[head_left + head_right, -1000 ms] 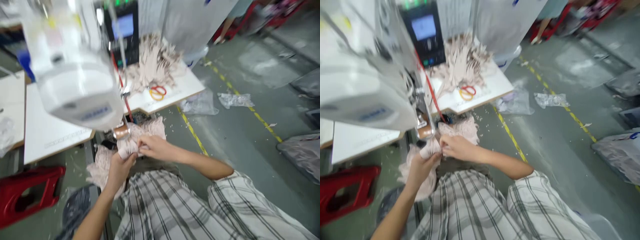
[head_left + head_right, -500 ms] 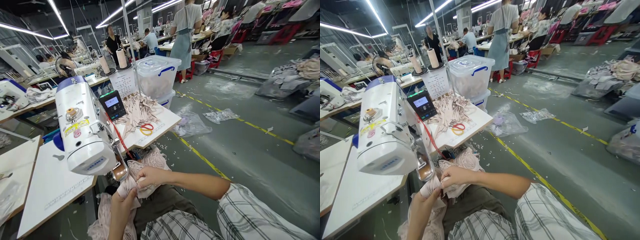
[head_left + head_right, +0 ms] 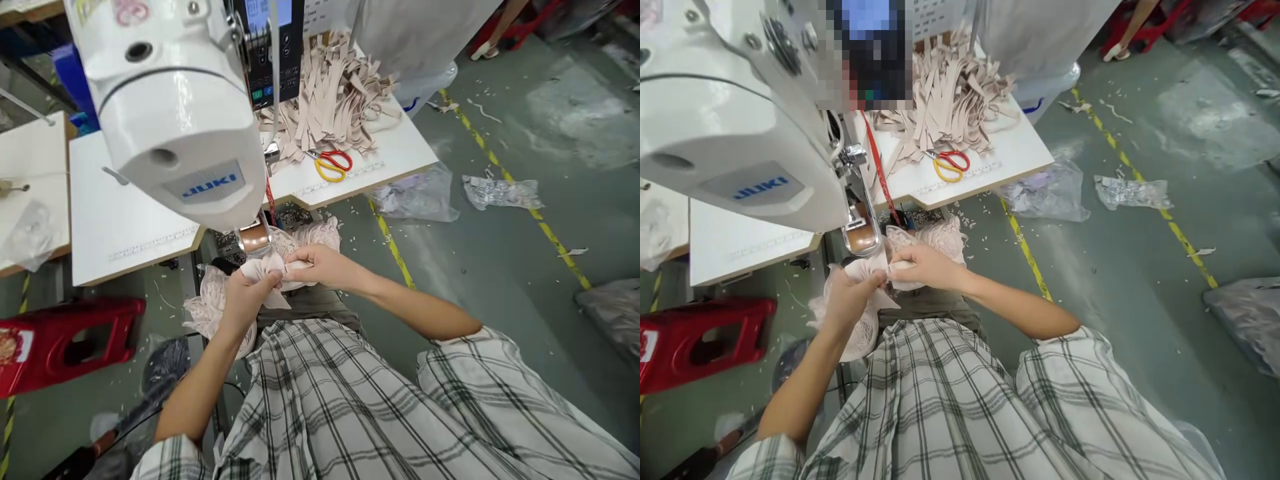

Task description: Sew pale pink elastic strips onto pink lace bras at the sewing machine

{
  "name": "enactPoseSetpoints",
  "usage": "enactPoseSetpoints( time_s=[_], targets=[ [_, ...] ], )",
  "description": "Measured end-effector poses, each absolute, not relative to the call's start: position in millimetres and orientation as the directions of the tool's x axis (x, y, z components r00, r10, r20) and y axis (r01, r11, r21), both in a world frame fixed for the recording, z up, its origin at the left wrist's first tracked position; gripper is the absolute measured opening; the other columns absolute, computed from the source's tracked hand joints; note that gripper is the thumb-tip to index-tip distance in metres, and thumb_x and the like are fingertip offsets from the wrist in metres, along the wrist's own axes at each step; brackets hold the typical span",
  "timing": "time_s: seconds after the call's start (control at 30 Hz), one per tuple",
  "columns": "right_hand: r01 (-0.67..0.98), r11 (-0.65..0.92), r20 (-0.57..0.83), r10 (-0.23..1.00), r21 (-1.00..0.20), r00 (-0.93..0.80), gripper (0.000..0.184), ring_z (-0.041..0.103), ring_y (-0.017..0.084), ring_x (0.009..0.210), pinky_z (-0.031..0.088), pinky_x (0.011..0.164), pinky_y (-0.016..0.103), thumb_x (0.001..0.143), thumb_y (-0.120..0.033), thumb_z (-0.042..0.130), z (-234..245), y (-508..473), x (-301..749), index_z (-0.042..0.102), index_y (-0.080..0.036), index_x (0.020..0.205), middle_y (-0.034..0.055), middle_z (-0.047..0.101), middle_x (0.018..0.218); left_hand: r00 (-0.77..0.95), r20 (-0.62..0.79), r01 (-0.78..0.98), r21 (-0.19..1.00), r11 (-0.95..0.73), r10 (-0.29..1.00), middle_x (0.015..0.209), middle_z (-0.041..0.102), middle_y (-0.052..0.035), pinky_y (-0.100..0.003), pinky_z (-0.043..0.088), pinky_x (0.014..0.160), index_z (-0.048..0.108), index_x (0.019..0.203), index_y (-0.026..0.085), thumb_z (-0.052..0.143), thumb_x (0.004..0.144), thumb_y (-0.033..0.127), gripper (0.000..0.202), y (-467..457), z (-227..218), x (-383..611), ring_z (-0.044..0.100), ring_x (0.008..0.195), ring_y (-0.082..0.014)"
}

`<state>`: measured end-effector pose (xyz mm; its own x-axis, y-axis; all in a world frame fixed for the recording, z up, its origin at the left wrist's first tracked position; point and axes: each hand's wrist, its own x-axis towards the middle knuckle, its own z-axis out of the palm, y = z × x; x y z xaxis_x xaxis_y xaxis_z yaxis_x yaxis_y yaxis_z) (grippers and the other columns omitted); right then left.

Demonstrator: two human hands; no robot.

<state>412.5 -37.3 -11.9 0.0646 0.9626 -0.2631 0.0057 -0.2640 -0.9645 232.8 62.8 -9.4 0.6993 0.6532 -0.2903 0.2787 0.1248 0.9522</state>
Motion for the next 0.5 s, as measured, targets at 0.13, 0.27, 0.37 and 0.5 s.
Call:
enactPoseSetpoints(
  time_s=[0.13,0.27,0.37,0.5],
  targets=[
    [-0.030,-0.242,-0.243,0.969,-0.970,0.048,0.024,0.052,0.009,0.067,0.039,0.064,0.023,0.080,-0.037,0.069,-13,-37,412,0.073,-0.015,0.090,-0.0012,0.066,0.078,0.695,-0.337,0.258,0.941,0.218,0.635,0.065,0.067,-0.0017,-0.026,0.048,0.062,0.067,0.067,0.016,0.076,0.079,0.038,0.027,63,-11,230,0.060,0.062,-0.0155],
    [-0.051,-0.248,-0.251,0.966,-0.967,0.062,0.026,0.053,0.010,0.068,0.039,0.063,0.023,0.080,-0.039,0.070,-15,-37,411,0.073,-0.015,0.091,-0.0009,0.066,0.079,0.684,-0.341,0.241,0.940,0.242,0.645,0.065,0.066,-0.0019,-0.026,0.048,0.063,0.067,0.066,0.015,0.077,0.078,0.036,0.026,63,-13,232,0.060,0.062,-0.0146],
    [-0.012,-0.248,-0.248,0.962,-0.969,0.115,0.026,0.053,0.010,0.067,0.040,0.063,0.023,0.082,-0.039,0.068,-11,-37,408,0.073,-0.015,0.091,-0.0010,0.065,0.077,0.667,-0.312,0.194,0.950,0.246,0.677,0.066,0.067,-0.0020,-0.026,0.049,0.065,0.067,0.067,0.015,0.076,0.079,0.034,0.025,60,-12,237,0.060,0.064,-0.0143],
    [0.170,-0.194,-0.158,0.966,-0.966,0.207,0.021,0.051,0.010,0.067,0.036,0.061,0.022,0.085,-0.034,0.063,-3,-33,404,0.072,-0.015,0.085,-0.0015,0.061,0.071,0.622,-0.247,0.180,0.969,0.172,0.743,0.068,0.065,-0.0013,-0.026,0.050,0.069,0.066,0.067,0.015,0.073,0.083,0.033,0.025,55,-1,244,0.060,0.069,-0.0142]
  ],
)
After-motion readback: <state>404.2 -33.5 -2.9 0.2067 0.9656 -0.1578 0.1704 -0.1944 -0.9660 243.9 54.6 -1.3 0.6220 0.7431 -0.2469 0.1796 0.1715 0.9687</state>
